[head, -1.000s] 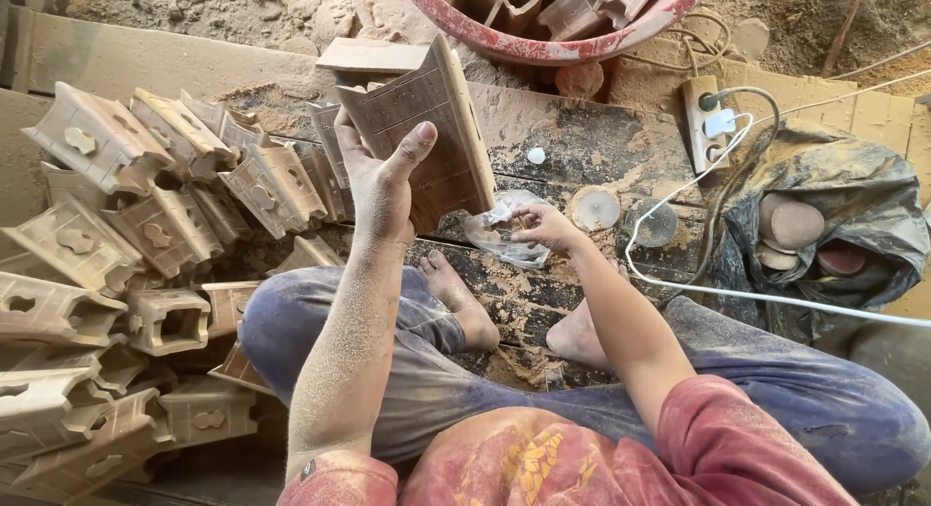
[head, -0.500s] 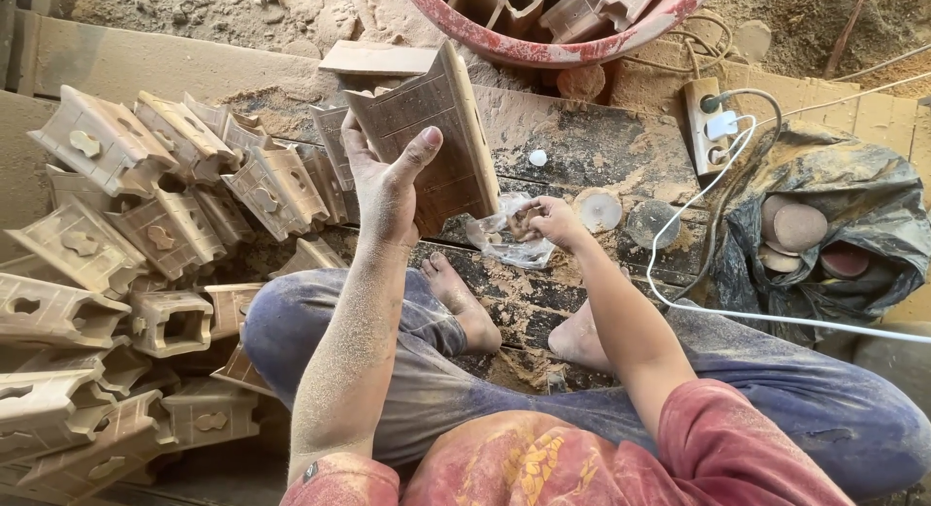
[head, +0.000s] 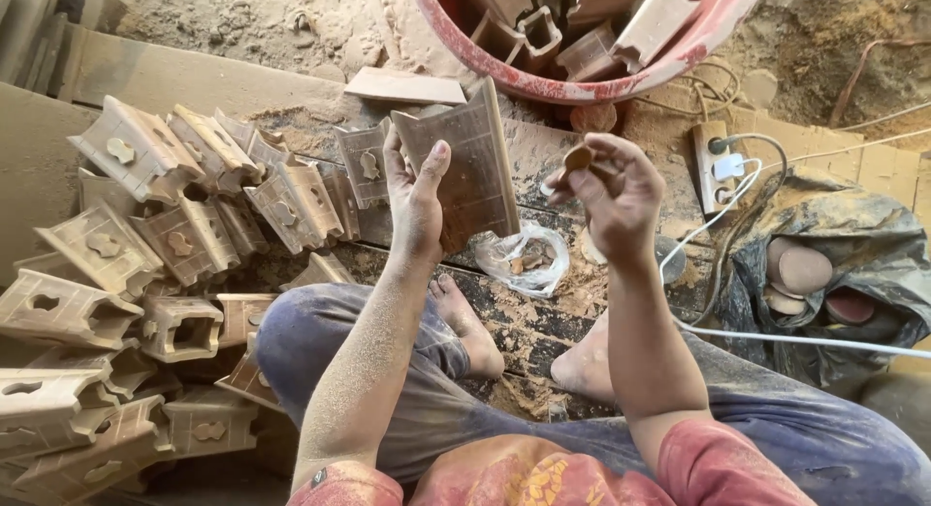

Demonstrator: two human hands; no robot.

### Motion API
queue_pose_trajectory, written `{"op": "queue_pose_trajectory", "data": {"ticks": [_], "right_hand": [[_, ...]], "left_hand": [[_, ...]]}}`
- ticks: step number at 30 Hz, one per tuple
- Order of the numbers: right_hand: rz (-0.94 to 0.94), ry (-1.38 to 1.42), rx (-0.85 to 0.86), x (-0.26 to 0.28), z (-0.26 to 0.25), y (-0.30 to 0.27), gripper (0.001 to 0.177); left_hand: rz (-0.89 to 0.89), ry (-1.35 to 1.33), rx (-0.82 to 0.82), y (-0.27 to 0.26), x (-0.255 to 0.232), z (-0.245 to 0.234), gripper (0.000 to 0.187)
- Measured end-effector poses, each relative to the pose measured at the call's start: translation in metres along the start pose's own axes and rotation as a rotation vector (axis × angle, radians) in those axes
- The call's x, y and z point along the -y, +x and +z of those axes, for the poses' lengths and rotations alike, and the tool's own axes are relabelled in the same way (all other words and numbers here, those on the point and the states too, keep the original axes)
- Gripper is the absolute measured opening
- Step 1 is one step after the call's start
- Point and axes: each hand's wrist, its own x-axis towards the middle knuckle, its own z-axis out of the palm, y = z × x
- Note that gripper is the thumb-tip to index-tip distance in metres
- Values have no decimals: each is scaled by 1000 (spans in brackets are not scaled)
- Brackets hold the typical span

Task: Applying glue to small decorative wooden components and assembling them in a workshop environment.

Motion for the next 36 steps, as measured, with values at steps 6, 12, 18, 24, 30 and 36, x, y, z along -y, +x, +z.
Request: {"op": "queue_pose_trajectory", "data": {"ticks": [6,12,18,24,30,36], "right_hand": [[10,103,-174,-30,24,-12,34],[159,544,-306,-25,62,-12,22],[-21,525,-299,-11,63,-19,20],[-291,-115,-352,-14,55,-19,21],[-278,-425,-150,4,55,-24,18],[-391,-380,69,20,45,-11,53]], "left_hand": [[-28,-67,54,-3,25,-5,52],[-191,-343,179,-20,-2,17,53],[-405,-534,39,-12,50,2,39],[-104,-77,485,7,34,-30,122],[-119,10,357,-27,-27,11,122],[-112,-122,379,-27,-30,9,115]]}}
